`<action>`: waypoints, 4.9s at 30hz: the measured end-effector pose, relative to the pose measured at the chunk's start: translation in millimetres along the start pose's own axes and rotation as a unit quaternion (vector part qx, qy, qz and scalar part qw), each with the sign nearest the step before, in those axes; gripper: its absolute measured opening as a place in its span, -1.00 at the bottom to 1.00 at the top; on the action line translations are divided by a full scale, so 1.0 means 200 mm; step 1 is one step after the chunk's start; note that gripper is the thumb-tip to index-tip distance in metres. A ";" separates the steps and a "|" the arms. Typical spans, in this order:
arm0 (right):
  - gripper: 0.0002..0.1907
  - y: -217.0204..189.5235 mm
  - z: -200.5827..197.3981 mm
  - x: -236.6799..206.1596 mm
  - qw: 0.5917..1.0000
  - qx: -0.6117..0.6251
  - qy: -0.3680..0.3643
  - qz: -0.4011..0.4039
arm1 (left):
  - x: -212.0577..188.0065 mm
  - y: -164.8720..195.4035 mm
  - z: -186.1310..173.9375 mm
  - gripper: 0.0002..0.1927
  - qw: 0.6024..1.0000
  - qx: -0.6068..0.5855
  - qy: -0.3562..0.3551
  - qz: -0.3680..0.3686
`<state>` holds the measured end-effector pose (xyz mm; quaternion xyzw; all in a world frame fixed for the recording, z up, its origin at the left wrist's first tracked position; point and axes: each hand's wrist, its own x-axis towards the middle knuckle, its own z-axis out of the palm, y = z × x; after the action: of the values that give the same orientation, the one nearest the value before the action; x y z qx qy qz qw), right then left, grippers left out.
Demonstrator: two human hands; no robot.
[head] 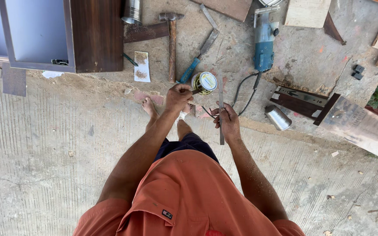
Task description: The person applies a gold-colored finish to the edges of a wooden cabinet using a small brush and a metal file, then uses a handheld electric sander on a separate wooden board. The person repeatedly dips the brush into a small container and applies the finish to the cabinet's edges, then switches to sanding the board with the power tool.
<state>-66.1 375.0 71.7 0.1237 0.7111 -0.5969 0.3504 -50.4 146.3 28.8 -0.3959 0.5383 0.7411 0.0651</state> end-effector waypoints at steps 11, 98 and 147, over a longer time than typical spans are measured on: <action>-0.61 0.03 -0.01 0.01 1.000 0.001 -0.001 -0.005 | -0.08 -0.02 -0.28 -0.70 0.992 -0.066 -0.054 -0.090; -0.51 -0.07 0.03 -0.51 0.988 0.052 -0.099 0.103 | -0.64 0.12 -0.26 -0.84 0.762 0.387 -0.147 0.499; -0.40 0.17 -0.01 -0.10 0.989 0.087 -0.052 0.110 | 0.28 0.24 0.00 -0.85 0.937 0.271 -0.043 0.218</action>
<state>-31.9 391.5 59.1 0.1999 0.6194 -0.6201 0.4381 -112.9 108.1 27.8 -0.2042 0.7887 0.5790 0.0300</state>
